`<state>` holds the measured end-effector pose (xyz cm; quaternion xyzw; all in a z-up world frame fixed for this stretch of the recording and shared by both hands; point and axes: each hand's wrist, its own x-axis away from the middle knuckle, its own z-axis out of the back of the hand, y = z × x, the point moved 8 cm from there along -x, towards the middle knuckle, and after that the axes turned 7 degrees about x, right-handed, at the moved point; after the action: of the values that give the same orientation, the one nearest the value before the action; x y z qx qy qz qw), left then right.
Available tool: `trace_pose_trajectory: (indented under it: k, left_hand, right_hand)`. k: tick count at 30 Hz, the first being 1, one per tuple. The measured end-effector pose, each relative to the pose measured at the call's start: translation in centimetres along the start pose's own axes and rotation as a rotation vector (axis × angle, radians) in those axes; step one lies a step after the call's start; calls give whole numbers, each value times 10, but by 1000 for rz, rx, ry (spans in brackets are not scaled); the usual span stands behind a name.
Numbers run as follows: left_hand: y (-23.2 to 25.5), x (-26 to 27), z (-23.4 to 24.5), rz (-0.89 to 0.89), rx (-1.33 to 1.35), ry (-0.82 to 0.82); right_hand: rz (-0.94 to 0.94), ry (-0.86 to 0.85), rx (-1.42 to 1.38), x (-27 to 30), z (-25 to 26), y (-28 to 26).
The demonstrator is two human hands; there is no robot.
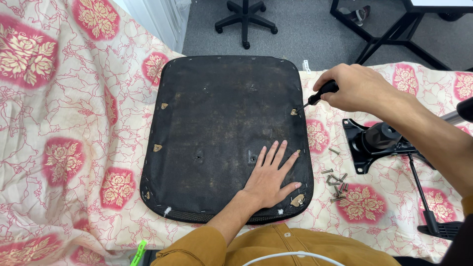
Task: The person uses a screwdriver to remove multiple screws from the underside of a black chair seat. The screws are placed on the patterned cloth nearby. The chair base remains detached beside the seat.
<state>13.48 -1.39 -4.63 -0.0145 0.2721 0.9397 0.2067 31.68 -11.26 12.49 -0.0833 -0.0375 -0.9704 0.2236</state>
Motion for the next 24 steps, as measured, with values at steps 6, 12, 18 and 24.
trace_pose_trajectory:
  k: [6, 12, 18, 24]
  left_hand:
    - [0, 0, 0, -8, 3, 6]
    - [1, 1, 1, -8, 2, 14]
    - [1, -1, 0, -2, -24, -3]
    - [1, -1, 0, 10, -26, -16]
  right_hand:
    - [23, -31, 22, -8, 2, -4]
    - [51, -52, 64, -10, 7, -7]
    - [-27, -99, 53, -11, 2, 3]
    - [29, -47, 72, -16, 1, -1]
